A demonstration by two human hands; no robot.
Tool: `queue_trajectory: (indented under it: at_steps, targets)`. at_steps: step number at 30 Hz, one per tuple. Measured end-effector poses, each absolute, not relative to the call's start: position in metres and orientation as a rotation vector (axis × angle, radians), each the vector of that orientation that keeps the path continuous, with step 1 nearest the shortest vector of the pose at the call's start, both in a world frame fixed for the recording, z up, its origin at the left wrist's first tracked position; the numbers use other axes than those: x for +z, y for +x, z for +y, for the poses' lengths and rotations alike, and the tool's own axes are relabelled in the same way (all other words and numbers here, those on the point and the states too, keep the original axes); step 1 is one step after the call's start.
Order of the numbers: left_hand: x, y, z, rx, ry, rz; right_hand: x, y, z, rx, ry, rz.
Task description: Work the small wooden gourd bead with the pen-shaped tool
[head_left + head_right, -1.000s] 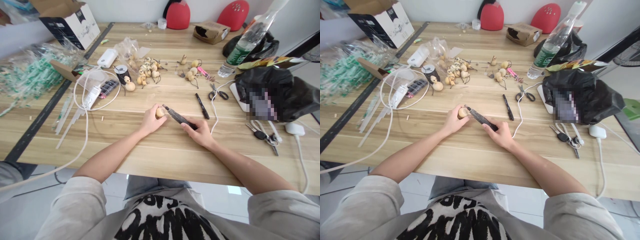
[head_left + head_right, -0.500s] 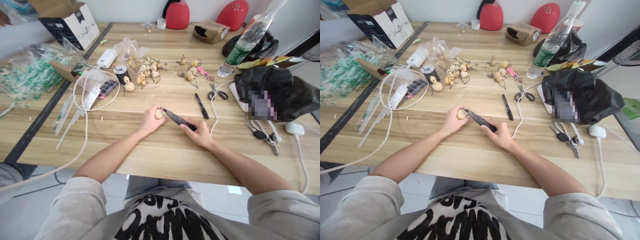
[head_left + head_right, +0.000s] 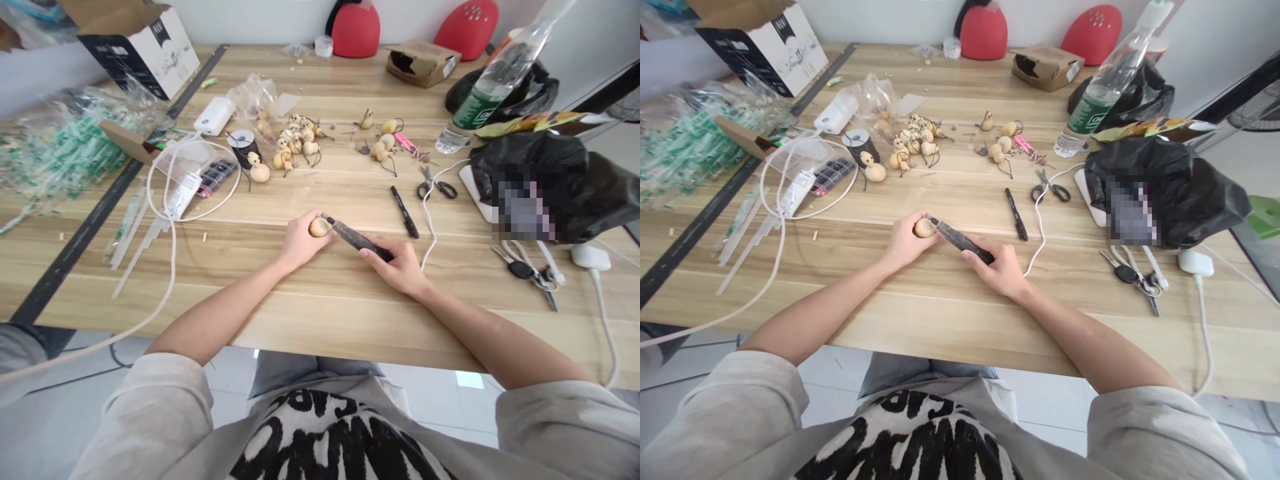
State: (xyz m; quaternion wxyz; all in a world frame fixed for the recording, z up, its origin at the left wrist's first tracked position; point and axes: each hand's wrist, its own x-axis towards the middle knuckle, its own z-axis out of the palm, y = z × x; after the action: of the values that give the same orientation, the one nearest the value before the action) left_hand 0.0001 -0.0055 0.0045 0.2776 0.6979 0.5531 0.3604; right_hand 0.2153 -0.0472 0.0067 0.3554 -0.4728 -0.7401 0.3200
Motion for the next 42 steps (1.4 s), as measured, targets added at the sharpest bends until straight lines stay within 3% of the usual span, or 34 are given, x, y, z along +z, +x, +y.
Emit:
queue_trajectory:
  at_steps: [42]
  targets:
    - [0.0029,0.0004,-0.0062,0.966,1.845,1.447,0.0027,0.2188,-0.0463,0.719,-1.124,-2.071]
